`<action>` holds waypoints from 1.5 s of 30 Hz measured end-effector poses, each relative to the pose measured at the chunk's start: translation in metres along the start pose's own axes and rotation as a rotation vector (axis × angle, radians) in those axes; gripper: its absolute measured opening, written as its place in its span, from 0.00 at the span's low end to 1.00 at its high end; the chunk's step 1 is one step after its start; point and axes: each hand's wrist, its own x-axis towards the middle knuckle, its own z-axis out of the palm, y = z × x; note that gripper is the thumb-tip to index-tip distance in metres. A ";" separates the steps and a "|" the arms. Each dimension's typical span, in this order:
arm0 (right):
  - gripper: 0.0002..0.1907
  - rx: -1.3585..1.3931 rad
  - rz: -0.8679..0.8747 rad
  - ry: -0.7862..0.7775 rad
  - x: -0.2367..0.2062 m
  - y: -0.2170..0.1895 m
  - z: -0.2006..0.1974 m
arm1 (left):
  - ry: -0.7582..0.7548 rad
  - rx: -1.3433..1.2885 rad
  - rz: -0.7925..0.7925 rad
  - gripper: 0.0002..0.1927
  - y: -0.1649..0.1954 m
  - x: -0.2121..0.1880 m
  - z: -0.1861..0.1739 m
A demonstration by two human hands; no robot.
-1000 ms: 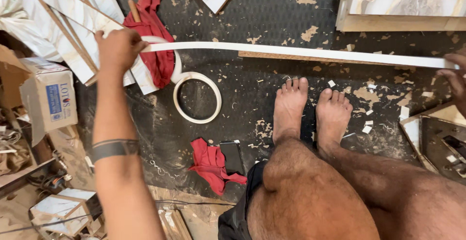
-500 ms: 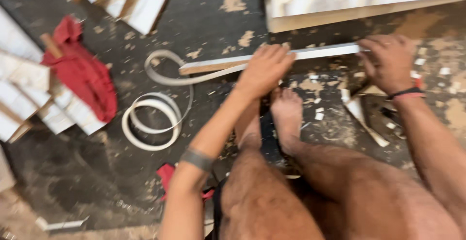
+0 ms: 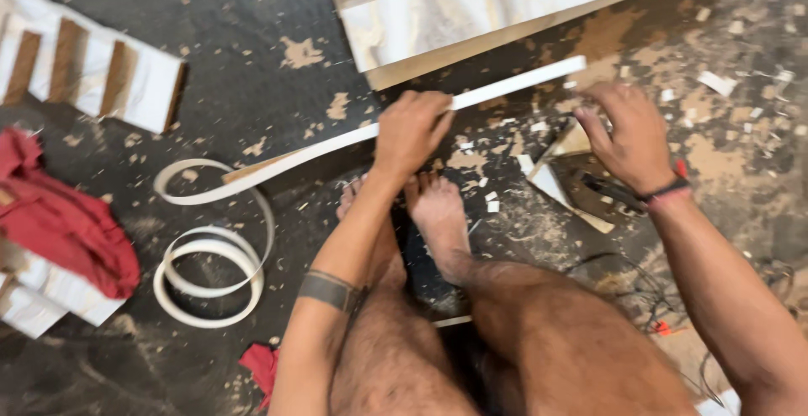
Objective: The person sits on the floor of a workshop and applies white edge banding tape to the edges of wood panels. They align the tape along a panel edge, then run a hand-held edge banding iron along the tape to press and adhere it, working on one panel at a time and setting finished panels aside.
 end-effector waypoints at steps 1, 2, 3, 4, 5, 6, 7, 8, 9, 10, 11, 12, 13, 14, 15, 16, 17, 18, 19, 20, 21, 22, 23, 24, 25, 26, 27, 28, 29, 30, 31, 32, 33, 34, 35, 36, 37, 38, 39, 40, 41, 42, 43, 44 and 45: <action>0.14 -0.043 0.080 -0.142 -0.015 0.014 -0.006 | 0.005 -0.006 -0.021 0.10 -0.001 0.000 0.000; 0.15 -0.084 0.158 -0.283 -0.029 0.028 -0.011 | 0.012 -0.008 -0.044 0.11 -0.002 0.001 0.000; 0.18 -0.063 0.163 -0.389 -0.042 0.041 -0.015 | 0.020 -0.010 -0.067 0.13 -0.003 0.001 0.001; 0.20 -0.041 0.168 -0.496 -0.054 0.050 -0.017 | 0.017 -0.022 -0.087 0.12 -0.003 0.000 0.001; 0.21 -0.034 0.235 -0.597 -0.067 0.055 -0.017 | 0.013 -0.032 -0.110 0.12 -0.004 -0.001 0.001; 0.24 -0.027 0.302 -0.694 -0.078 0.059 -0.017 | 0.011 -0.038 -0.132 0.12 -0.004 -0.003 0.002; 0.26 -0.019 0.367 -0.789 -0.087 0.059 -0.014 | -0.002 -0.037 -0.129 0.12 -0.003 -0.006 0.002; 0.25 -0.036 0.339 -0.734 -0.094 0.058 -0.010 | -0.015 -0.035 -0.127 0.12 -0.002 -0.009 0.003; 0.24 -0.053 0.312 -0.678 -0.099 0.055 -0.007 | -0.027 -0.032 -0.125 0.12 -0.001 -0.012 0.003; 0.23 -0.072 0.287 -0.622 -0.103 0.052 -0.003 | -0.001 -0.024 -0.096 0.12 0.001 -0.014 0.003; 0.24 -0.053 0.335 -0.613 -0.104 0.049 0.000 | 0.024 -0.016 -0.065 0.12 0.002 -0.016 0.004; 0.25 -0.034 0.385 -0.599 -0.105 0.047 0.003 | 0.050 -0.009 -0.030 0.12 0.003 -0.017 0.003; 0.25 -0.019 0.434 -0.585 -0.103 0.044 0.004 | 0.040 -0.007 -0.039 0.12 0.005 -0.017 0.003; 0.26 0.047 0.439 -0.490 -0.101 0.044 0.004 | 0.037 -0.004 -0.058 0.11 0.006 -0.017 0.003; 0.26 0.111 0.437 -0.403 -0.098 0.044 0.003 | 0.037 -0.002 -0.086 0.10 0.006 -0.016 0.003; 0.26 0.178 0.432 -0.324 -0.093 0.045 0.001 | 0.030 -0.001 -0.104 0.10 0.007 -0.015 0.003; 0.26 0.252 0.425 -0.255 -0.088 0.047 -0.001 | 0.022 0.004 -0.121 0.10 0.007 -0.014 0.003; 0.26 0.332 0.423 -0.184 -0.081 0.049 -0.006 | 0.007 0.011 -0.135 0.10 0.007 -0.013 0.003; 0.26 0.417 0.431 -0.114 -0.075 0.050 -0.008 | 0.012 0.000 -0.132 0.10 0.007 -0.013 0.002; 0.25 0.417 0.473 -0.058 -0.066 0.051 -0.012 | 0.011 -0.014 -0.128 0.11 0.007 -0.013 0.002; 0.24 0.415 0.513 -0.002 -0.055 0.053 -0.015 | 0.012 -0.027 -0.123 0.11 0.007 -0.013 0.002; 0.23 0.416 0.542 0.017 -0.045 0.053 -0.018 | 0.012 -0.029 -0.135 0.11 0.006 -0.014 0.003; 0.23 0.417 0.571 0.039 -0.033 0.054 -0.022 | 0.013 -0.030 -0.143 0.11 0.006 -0.014 0.004; 0.21 0.400 0.516 0.051 -0.020 0.054 -0.023 | 0.012 -0.031 -0.153 0.11 0.005 -0.014 0.005; 0.20 0.383 0.459 0.062 -0.008 0.054 -0.024 | 0.008 -0.039 -0.152 0.11 0.005 -0.015 0.005; 0.20 0.359 0.389 0.049 0.003 0.054 -0.026 | 0.006 -0.048 -0.150 0.11 0.004 -0.015 0.006; 0.19 0.335 0.317 0.035 0.013 0.052 -0.027 | 0.005 -0.057 -0.149 0.11 0.003 -0.015 0.006; 0.19 0.311 0.243 0.022 0.021 0.052 -0.028 | -0.002 -0.061 -0.155 0.11 0.002 -0.014 0.007; 0.18 0.273 0.258 0.001 0.027 0.051 -0.029 | -0.004 -0.064 -0.166 0.11 0.001 -0.014 0.007; 0.18 0.236 0.269 -0.026 0.033 0.050 -0.030 | -0.004 -0.067 -0.183 0.10 0.000 -0.014 0.007; 0.18 0.200 0.281 -0.053 0.037 0.048 -0.030 | 0.000 -0.073 -0.188 0.10 0.000 -0.014 0.008; 0.18 0.202 0.286 -0.088 0.041 0.046 -0.028 | -0.002 -0.080 -0.188 0.10 -0.001 -0.014 0.008; 0.18 0.204 0.299 -0.116 0.044 0.044 -0.026 | -0.010 -0.089 -0.181 0.10 -0.001 -0.015 0.008; 0.18 0.206 0.314 -0.136 0.047 0.041 -0.023 | -0.017 -0.083 -0.198 0.10 -0.002 -0.014 0.008; 0.18 0.170 0.307 -0.155 0.050 0.039 -0.019 | -0.025 -0.078 -0.215 0.11 -0.002 -0.015 0.008; 0.18 0.132 0.298 -0.174 0.052 0.035 -0.014 | -0.030 -0.074 -0.233 0.11 -0.002 -0.015 0.008; 0.18 0.095 0.284 -0.191 0.054 0.033 -0.011 | -0.028 -0.078 -0.215 0.11 -0.002 -0.015 0.007; 0.18 0.086 0.261 -0.190 0.055 0.030 -0.007 | -0.025 -0.081 -0.197 0.11 -0.003 -0.016 0.006; 0.18 0.073 0.240 -0.189 0.056 0.027 -0.004 | -0.022 -0.088 -0.179 0.11 -0.004 -0.016 0.006; 0.18 0.058 0.217 -0.184 0.056 0.025 -0.003 | -0.025 -0.091 -0.177 0.12 -0.005 -0.016 0.005; 0.18 0.028 0.166 -0.137 0.056 0.023 -0.003 | -0.029 -0.098 -0.177 0.12 -0.006 -0.017 0.004; 0.17 -0.002 0.116 -0.096 0.057 0.022 -0.004 | -0.036 -0.107 -0.179 0.12 -0.007 -0.018 0.003; 0.17 -0.034 0.064 -0.057 0.057 0.020 -0.006 | -0.048 -0.107 -0.174 0.12 -0.009 -0.019 0.003; 0.18 -0.023 0.118 -0.066 0.058 0.019 -0.009 | -0.055 -0.106 -0.170 0.12 -0.010 -0.019 0.003; 0.18 -0.013 0.171 -0.075 0.059 0.018 -0.012 | -0.060 -0.107 -0.167 0.13 -0.012 -0.020 0.003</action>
